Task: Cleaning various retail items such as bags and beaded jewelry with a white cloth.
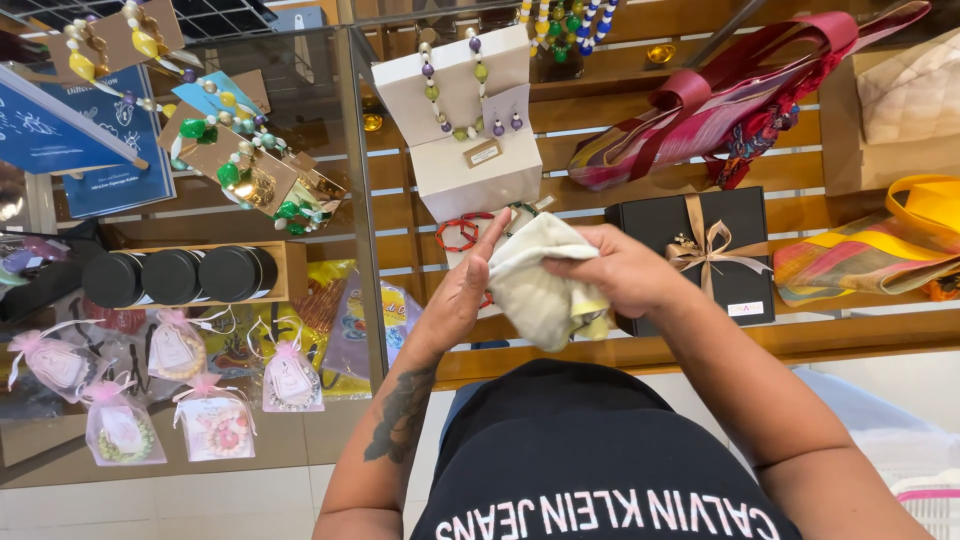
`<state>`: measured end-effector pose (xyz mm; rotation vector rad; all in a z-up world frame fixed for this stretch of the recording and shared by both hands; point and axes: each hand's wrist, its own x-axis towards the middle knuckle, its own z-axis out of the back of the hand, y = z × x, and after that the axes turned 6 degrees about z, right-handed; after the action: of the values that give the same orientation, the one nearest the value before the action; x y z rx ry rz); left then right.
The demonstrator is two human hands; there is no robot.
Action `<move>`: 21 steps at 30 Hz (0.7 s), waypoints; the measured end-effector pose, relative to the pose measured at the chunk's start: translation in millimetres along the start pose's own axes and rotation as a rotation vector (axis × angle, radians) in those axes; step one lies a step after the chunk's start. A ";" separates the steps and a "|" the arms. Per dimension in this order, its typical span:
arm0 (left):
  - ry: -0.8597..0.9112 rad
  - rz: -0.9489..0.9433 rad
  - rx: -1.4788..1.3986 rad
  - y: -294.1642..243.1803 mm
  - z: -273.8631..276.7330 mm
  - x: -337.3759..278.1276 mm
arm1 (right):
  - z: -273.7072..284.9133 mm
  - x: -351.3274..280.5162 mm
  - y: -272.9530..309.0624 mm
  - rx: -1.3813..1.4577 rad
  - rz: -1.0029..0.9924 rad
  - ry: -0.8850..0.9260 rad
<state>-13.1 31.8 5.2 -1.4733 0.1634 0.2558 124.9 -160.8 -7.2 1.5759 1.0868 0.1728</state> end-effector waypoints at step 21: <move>-0.047 0.149 -0.995 53.1 -7.5 24.8 | -31.6 -25.9 26.4 -0.971 0.659 0.544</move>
<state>-3.1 30.2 -53.0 -2.4418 0.1080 0.5393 104.7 -154.7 36.6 0.9217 0.6326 1.4124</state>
